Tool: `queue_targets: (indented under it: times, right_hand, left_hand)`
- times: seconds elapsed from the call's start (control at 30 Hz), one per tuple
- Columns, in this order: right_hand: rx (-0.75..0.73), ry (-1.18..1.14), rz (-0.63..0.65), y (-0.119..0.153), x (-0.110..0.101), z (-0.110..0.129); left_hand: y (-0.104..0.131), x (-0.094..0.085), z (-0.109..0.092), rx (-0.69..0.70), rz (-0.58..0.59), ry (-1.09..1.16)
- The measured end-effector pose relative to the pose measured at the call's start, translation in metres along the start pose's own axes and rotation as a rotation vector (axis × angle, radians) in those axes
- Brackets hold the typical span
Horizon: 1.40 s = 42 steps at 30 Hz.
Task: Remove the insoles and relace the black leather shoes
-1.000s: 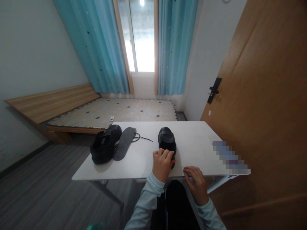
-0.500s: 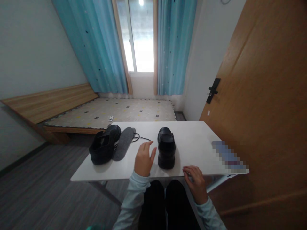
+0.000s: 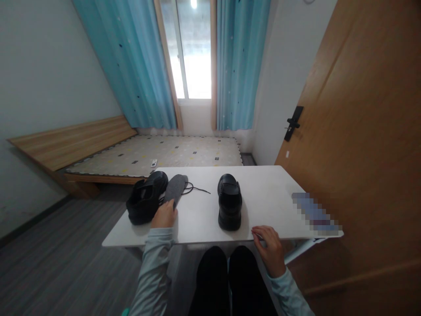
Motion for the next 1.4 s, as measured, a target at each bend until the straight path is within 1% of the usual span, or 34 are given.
queue_targets:
  times: [0.1, 0.23, 0.3, 0.37, 0.43, 0.47, 0.53, 0.57, 0.63, 0.7, 0.8, 0.83, 0.9, 0.93, 1.0, 1.07, 1.1, 1.17, 1.27, 1.33, 1.4]
  right_hand:
    - [0.004, -0.002, 0.007, -0.001, 0.000, 0.000]
    - [0.004, -0.006, 0.006, -0.003, -0.001, 0.000]
    - [0.002, -0.005, 0.000, -0.004, -0.001, 0.001]
    - [0.005, -0.008, -0.003, -0.005, -0.002, 0.001]
    - [0.014, -0.016, -0.009, -0.008, -0.002, 0.001]
    - [0.022, -0.023, -0.014, -0.010, -0.002, 0.001]
    - [0.038, -0.039, -0.031, -0.015, -0.003, 0.001]
    - [0.047, -0.050, -0.038, -0.018, -0.004, 0.002]
    - [0.068, -0.082, -0.047, -0.027, -0.005, 0.002]
    - [0.103, -0.126, -0.055, -0.037, -0.006, 0.003]
    - [0.210, -0.237, -0.066, -0.054, -0.006, 0.006]
    - [0.262, -0.310, -0.066, -0.060, -0.006, 0.008]
    - [0.380, -0.537, -0.051, -0.073, -0.005, 0.013]
    - [0.433, -0.665, -0.048, -0.079, -0.004, 0.016]
    - [0.531, -0.882, 0.009, -0.092, -0.001, 0.022]
    - [0.619, -1.042, 0.097, -0.103, 0.002, 0.029]
    - [0.664, -1.091, 0.131, -0.107, 0.004, 0.032]
    - [0.742, -1.111, 0.158, -0.112, 0.006, 0.037]
    - [0.767, -1.038, 0.126, -0.116, 0.006, 0.041]
    - [0.757, -1.017, 0.121, -0.117, 0.005, 0.042]
    - [0.759, -1.012, 0.145, -0.118, 0.005, 0.042]
  left_hand:
    - [0.000, -0.006, -0.002, -0.024, 0.068, -0.016]
    - [-0.003, -0.013, -0.006, 0.000, 0.130, -0.101]
    - [-0.005, -0.017, -0.008, -0.029, 0.115, -0.133]
    - [-0.005, -0.022, -0.007, -0.084, 0.062, -0.136]
    - [-0.004, -0.026, -0.006, -0.147, -0.029, -0.127]
    - [-0.002, -0.029, -0.004, -0.177, -0.094, -0.124]
    - [0.002, -0.034, -0.004, -0.207, -0.259, -0.119]
    - [0.004, -0.036, -0.004, -0.193, -0.354, -0.113]
    - [0.009, -0.041, -0.009, -0.123, -0.529, -0.091]
    - [0.016, -0.047, -0.019, -0.034, -0.680, -0.063]
    - [0.033, -0.055, -0.044, 0.118, -0.873, 0.005]
    - [0.040, -0.058, -0.055, 0.185, -0.916, 0.038]
    - [0.058, -0.062, -0.079, 0.339, -0.967, 0.137]
    - [0.067, -0.064, -0.091, 0.413, -0.974, 0.194]
    - [0.088, -0.068, -0.114, 0.543, -0.966, 0.290]
    - [0.107, -0.073, -0.136, 0.655, -0.951, 0.349]
    - [0.115, -0.075, -0.146, 0.712, -0.924, 0.357]
    - [0.129, -0.078, -0.163, 0.811, -0.882, 0.365]
    - [0.142, -0.078, -0.180, 0.878, -0.852, 0.413]
    - [0.146, -0.072, -0.188, 0.886, -0.811, 0.472]
    - [0.147, -0.063, -0.194, 0.919, -0.748, 0.523]
Point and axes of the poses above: each hand's wrist, its own y-axis away from the middle knuckle, its own x-axis out of the palm, z = x × y, the point moved 2 cm from there along -y, towards the middle knuckle, and after that the axes turned 3 degrees about -z, right-handed, at the moved point
